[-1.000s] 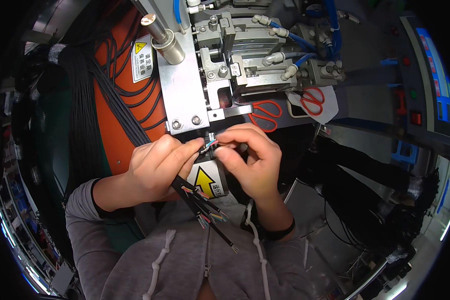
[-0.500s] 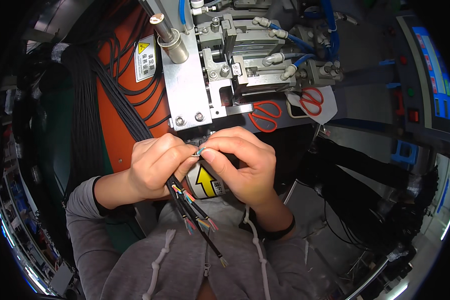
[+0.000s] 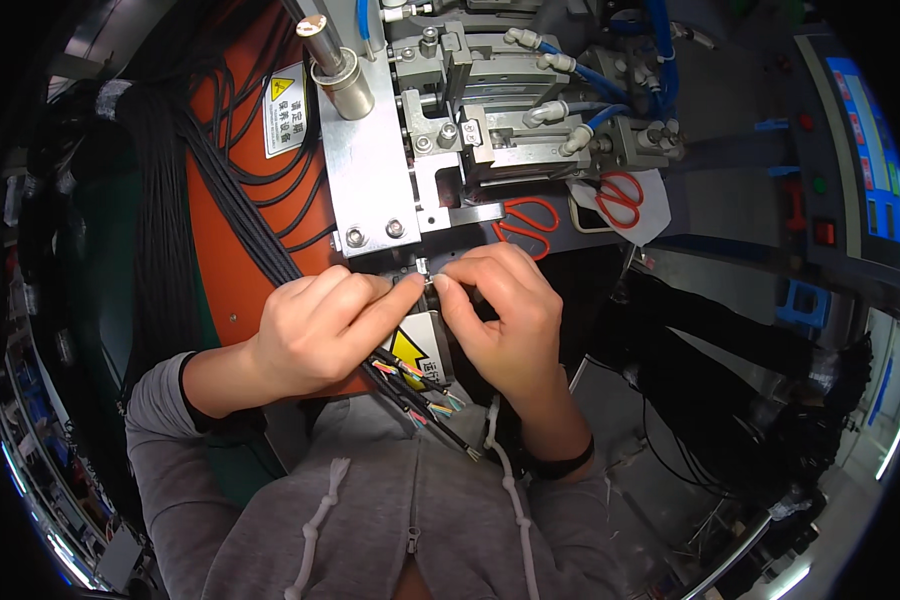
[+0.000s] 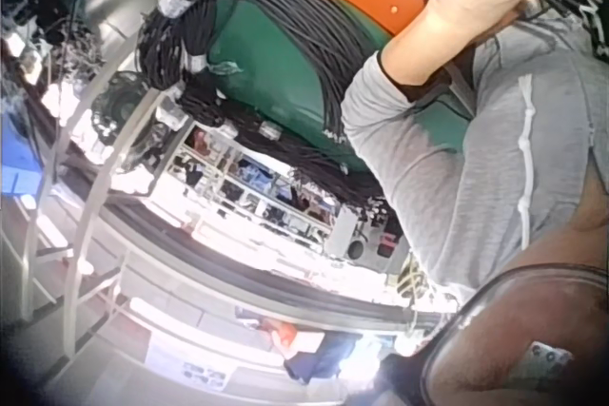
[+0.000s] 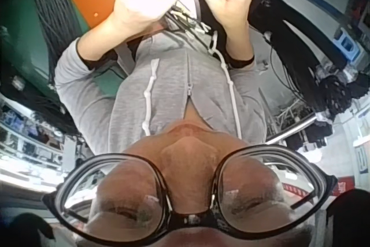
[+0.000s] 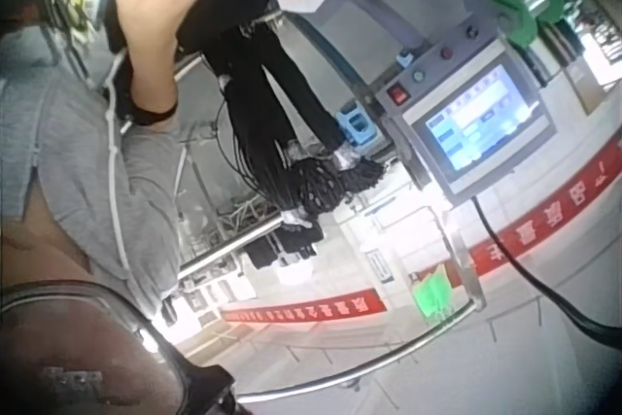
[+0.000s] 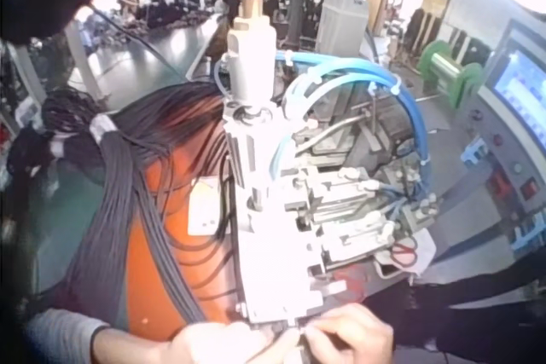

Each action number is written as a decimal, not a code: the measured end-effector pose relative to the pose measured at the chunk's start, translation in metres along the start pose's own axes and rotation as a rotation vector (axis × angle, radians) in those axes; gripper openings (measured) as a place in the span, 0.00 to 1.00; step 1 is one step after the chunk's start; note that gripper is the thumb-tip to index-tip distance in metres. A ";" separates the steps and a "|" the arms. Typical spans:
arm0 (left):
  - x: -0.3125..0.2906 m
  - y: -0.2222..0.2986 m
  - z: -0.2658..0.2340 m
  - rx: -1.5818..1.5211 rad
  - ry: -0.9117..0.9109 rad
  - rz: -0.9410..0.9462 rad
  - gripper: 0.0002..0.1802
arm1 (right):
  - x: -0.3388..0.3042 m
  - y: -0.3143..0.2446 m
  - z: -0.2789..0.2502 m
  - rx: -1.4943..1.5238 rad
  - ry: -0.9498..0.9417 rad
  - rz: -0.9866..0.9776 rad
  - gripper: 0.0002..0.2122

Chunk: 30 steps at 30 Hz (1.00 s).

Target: The person inserts the ends of wires into a machine, presses a button on a screen, and then moves a bundle of cables from a rack to the work surface before resuming the wire insertion.

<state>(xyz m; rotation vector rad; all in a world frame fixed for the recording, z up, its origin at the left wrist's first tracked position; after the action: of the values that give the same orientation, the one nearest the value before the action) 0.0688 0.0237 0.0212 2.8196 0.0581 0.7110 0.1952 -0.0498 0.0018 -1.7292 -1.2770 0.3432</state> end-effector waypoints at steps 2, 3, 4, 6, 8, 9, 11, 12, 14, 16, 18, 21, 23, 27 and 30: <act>-0.001 0.003 0.002 0.044 -0.024 0.042 0.20 | 0.000 0.007 0.005 0.010 0.009 0.020 0.03; -0.001 0.003 0.002 0.049 -0.025 0.042 0.20 | 0.000 0.010 0.008 0.002 -0.009 0.042 0.03; -0.002 0.003 0.002 0.055 -0.026 0.042 0.20 | 0.001 0.012 0.010 -0.002 -0.014 0.051 0.03; -0.002 0.002 0.004 0.060 -0.037 0.037 0.20 | 0.002 0.013 0.014 -0.027 -0.019 0.053 0.03; -0.002 0.001 0.005 0.059 -0.049 0.028 0.19 | 0.002 0.013 0.018 -0.078 -0.036 0.062 0.04; -0.003 0.002 0.006 0.072 -0.068 0.026 0.17 | 0.003 0.011 0.018 -0.078 -0.023 0.034 0.05; -0.003 0.003 0.007 0.095 -0.092 0.028 0.13 | 0.002 0.008 0.019 -0.088 -0.022 0.010 0.05; -0.003 0.003 0.008 0.101 -0.106 0.021 0.13 | 0.003 0.009 0.020 -0.098 -0.013 0.002 0.05; -0.004 0.003 0.010 0.108 -0.142 0.011 0.12 | 0.002 0.009 0.020 -0.095 0.025 -0.041 0.05; -0.003 0.002 0.011 0.100 -0.140 0.010 0.12 | 0.001 0.014 0.021 -0.063 0.040 -0.023 0.05; -0.002 0.002 0.012 0.087 -0.133 0.009 0.12 | -0.002 0.022 0.023 -0.024 0.046 0.032 0.04; 0.001 0.001 0.013 0.077 -0.109 0.002 0.10 | -0.008 0.040 0.028 0.166 0.034 0.237 0.03; 0.002 0.001 0.013 0.069 -0.102 -0.001 0.10 | -0.015 0.058 0.037 0.442 0.019 0.506 0.03; 0.002 0.000 0.012 0.078 -0.111 -0.004 0.10 | -0.002 0.031 0.022 0.060 0.054 0.126 0.04; 0.003 0.001 0.011 0.099 -0.106 -0.015 0.12 | 0.003 0.013 0.017 -0.026 0.051 -0.100 0.05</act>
<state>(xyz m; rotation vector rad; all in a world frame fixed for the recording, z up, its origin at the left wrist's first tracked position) 0.0767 0.0209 0.0129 2.9427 0.0985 0.5688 0.1925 -0.0390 -0.0167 -1.6778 -1.3307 0.2242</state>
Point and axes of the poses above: each hand's wrist, its own x-axis towards the middle knuckle, its own z-axis out of the palm, y = z × x, the point moved 7 cm from there along x, towards the middle knuckle, and after that the axes turned 2 degrees about -y, right-handed, at the moved point
